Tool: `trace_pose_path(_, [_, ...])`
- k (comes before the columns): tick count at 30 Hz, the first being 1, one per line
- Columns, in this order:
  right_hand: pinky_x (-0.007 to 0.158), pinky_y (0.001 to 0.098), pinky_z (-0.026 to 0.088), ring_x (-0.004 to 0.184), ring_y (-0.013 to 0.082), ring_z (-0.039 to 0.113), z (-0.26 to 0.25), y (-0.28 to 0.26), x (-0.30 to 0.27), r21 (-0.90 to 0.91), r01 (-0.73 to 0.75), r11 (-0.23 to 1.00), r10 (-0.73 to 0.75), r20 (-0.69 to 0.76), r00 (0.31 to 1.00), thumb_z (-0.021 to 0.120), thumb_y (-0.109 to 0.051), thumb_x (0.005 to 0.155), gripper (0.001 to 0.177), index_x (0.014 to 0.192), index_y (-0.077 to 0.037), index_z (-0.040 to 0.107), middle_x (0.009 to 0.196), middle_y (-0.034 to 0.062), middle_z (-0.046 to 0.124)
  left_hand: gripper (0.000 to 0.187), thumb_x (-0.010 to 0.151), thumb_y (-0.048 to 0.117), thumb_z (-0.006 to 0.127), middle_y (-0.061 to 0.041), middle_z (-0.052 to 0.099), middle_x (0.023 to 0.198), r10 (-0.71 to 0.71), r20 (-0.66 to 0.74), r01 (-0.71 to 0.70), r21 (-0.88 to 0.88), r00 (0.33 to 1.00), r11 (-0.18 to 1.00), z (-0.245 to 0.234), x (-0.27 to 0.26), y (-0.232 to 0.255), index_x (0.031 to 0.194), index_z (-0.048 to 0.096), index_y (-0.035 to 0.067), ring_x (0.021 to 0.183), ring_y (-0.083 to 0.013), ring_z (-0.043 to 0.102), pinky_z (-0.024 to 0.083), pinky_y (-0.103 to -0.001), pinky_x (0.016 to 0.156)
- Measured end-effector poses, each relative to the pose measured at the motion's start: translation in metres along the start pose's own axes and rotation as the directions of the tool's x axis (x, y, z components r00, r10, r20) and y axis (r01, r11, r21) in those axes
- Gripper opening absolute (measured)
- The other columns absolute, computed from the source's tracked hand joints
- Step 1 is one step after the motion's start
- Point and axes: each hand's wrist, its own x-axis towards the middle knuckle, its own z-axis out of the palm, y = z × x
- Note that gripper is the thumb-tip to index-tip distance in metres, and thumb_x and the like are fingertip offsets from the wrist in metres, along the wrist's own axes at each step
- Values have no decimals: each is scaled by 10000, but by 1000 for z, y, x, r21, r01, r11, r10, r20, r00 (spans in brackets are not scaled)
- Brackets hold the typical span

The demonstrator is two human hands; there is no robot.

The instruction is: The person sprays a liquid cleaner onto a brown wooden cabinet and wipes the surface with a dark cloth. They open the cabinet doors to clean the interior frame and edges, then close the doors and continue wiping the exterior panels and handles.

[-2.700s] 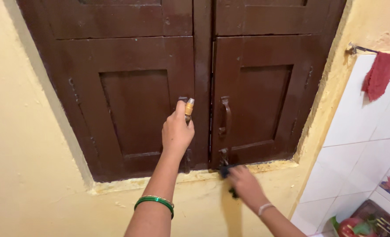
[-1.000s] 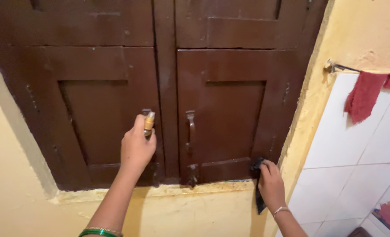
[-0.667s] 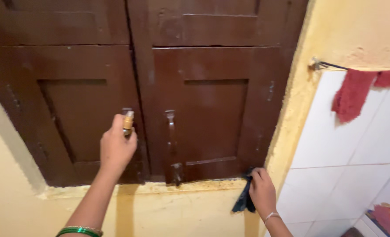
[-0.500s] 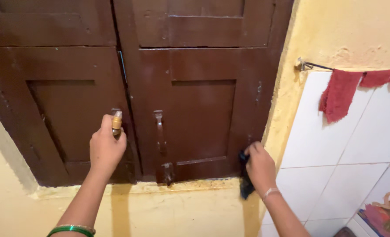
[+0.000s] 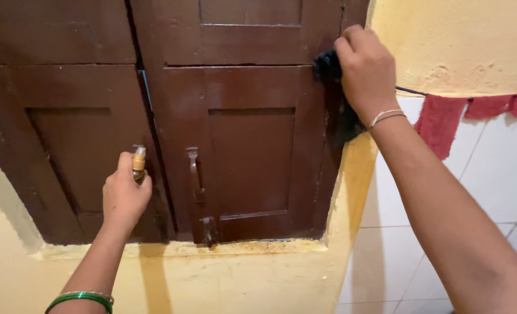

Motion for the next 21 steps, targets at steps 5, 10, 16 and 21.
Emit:
trace_pose_path(5, [976,347,560,1160,296,651,4,-22,-31,-59,3,998,-6,-47,999,620,10,911,309,1214,33,679,1237,134,670,317,896,153,676,-229,700,867,17,-22,-17,-12,1000,1000,2,2,1,1139,479,106,859,-485,668,519,-576,731])
trace_pose_path(10, [966,362,559,1121,314,661,2,-59,-98,15,-96,995,96,22,995,615,35,863,365,1219,83,682,1217,175,673,306,908,166,674,-221,696,811,-15,-13,15,-5,1000,1000,4,2,-3,1144,484,119,825,-470,678,521,-569,727])
trace_pose_path(16, [969,366,551,1104,315,671,-12,-90,-166,74,-47,996,37,137,990,636,0,785,326,1091,82,717,1168,185,678,324,903,177,673,-244,706,883,8,-29,-7,32,1000,999,5,3,-4,1157,481,119,882,-501,665,519,-586,744])
trace_pose_path(21, [921,362,540,1067,290,658,-17,-69,-183,237,256,937,-320,290,902,659,-37,765,344,1085,76,716,1114,143,696,319,907,186,670,-240,717,916,-27,-1,27,47,1000,999,4,4,-1,1156,482,123,897,-497,676,527,-587,756])
